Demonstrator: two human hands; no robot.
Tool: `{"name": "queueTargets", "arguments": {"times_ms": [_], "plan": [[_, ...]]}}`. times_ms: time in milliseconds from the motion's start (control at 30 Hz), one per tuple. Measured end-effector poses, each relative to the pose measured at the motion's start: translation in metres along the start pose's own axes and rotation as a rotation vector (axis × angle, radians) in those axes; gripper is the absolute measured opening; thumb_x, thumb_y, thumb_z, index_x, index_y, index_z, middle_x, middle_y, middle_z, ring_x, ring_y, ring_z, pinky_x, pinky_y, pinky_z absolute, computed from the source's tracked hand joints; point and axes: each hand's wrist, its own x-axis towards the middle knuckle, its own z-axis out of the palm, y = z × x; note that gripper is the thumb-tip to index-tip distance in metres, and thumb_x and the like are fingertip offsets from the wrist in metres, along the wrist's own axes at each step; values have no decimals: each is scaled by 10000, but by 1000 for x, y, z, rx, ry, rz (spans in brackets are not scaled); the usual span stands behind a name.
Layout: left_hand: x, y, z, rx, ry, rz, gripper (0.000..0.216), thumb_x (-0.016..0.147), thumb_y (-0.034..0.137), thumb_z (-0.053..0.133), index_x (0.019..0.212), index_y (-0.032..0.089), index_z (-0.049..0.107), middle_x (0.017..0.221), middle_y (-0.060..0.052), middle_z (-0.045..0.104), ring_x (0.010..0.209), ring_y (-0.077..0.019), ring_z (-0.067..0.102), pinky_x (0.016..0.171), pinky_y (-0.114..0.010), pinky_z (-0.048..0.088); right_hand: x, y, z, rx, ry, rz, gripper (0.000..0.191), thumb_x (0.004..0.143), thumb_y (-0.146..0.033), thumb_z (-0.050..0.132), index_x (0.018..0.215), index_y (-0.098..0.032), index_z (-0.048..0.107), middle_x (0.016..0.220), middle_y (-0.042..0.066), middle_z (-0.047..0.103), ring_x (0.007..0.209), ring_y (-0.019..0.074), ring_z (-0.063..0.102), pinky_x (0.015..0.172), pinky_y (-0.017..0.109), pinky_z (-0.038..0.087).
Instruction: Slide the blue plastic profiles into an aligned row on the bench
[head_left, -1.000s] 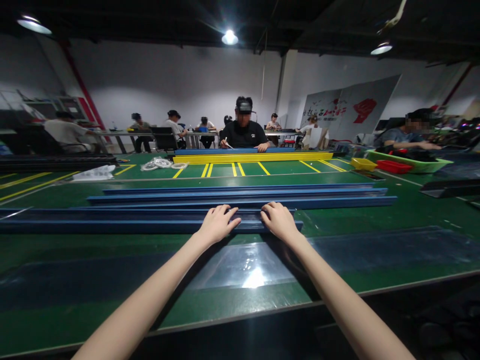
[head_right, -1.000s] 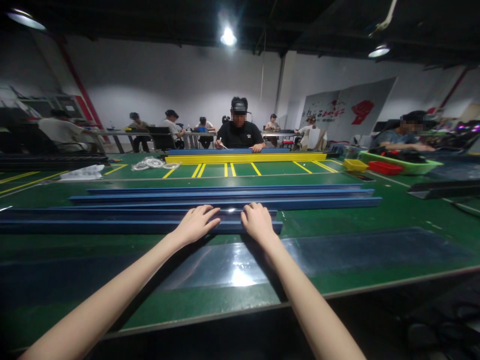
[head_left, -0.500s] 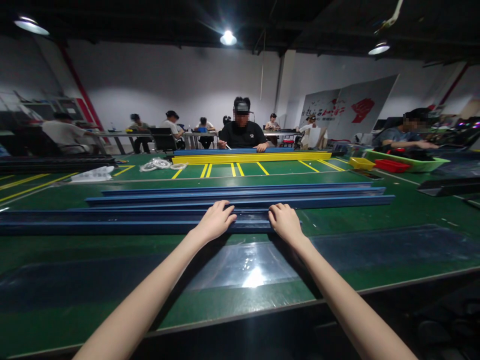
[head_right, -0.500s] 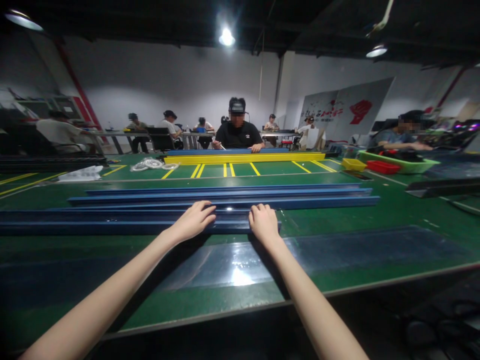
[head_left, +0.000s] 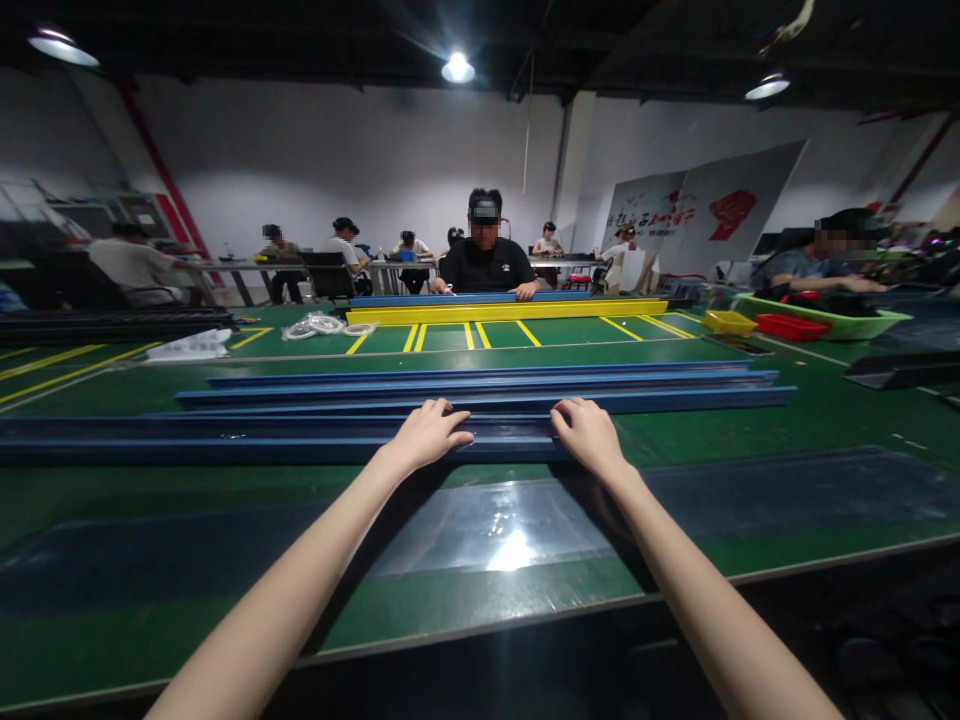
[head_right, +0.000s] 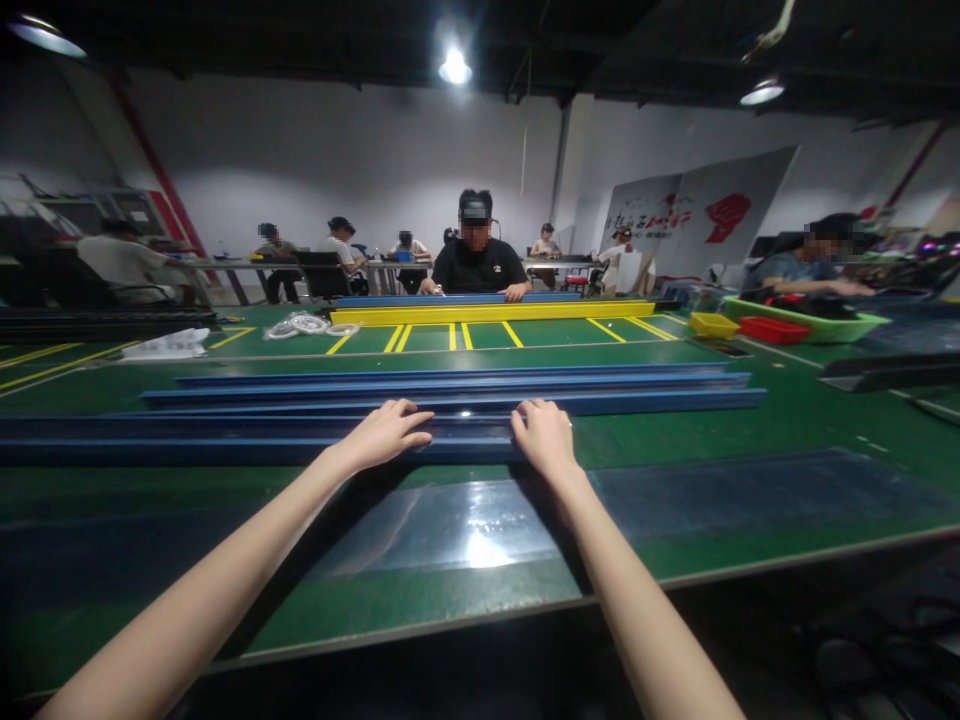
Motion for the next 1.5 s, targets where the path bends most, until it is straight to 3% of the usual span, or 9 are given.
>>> {"name": "queueTargets", "arguments": {"times_ms": [200,367,500,967,1233,1500], "plan": [[5,-5,-10,-33,-84,-57,427,780,421,458,1159,232,507,1152,-105,456,1059,-260,411,858,-361,371,-12,-1,8,-104,52,-6,285,846,-257,308,904,-176,575,919,82,590,866,192,482,699,281,306],[14,28,3,-117,79,68,449,845,448,312,1197,212,460,1146,-91,457,1047,-232,421,871,-347,359,-15,-17,11,-120,53,-27,270,852,-235,298,904,-170,555,928,95,569,870,197,458,716,295,297],[18,46,14,-96,113,87,477,837,478,328,1230,223,418,1171,-92,441,1059,-238,412,881,-366,339,-14,-22,10,-124,39,-30,279,853,-241,293,924,-172,554,927,97,567,876,200,457,717,300,301],[16,32,6,-105,-17,48,464,841,444,327,1236,213,405,1220,-106,399,1099,-264,383,887,-398,337,-8,-9,10,-37,41,-30,258,835,-259,334,880,-192,579,913,66,592,884,186,477,717,276,312],[24,60,15,-139,111,106,448,855,445,297,1225,217,403,1191,-94,418,1097,-239,380,898,-389,325,-11,-23,12,-8,25,-91,283,847,-267,317,924,-186,577,952,81,580,910,182,461,746,275,315],[23,44,17,-142,86,117,474,833,498,319,1228,254,416,1174,-67,434,1079,-233,391,890,-369,329,-6,8,7,66,62,9,284,830,-261,341,900,-191,607,949,52,604,904,155,493,775,247,326]]}}
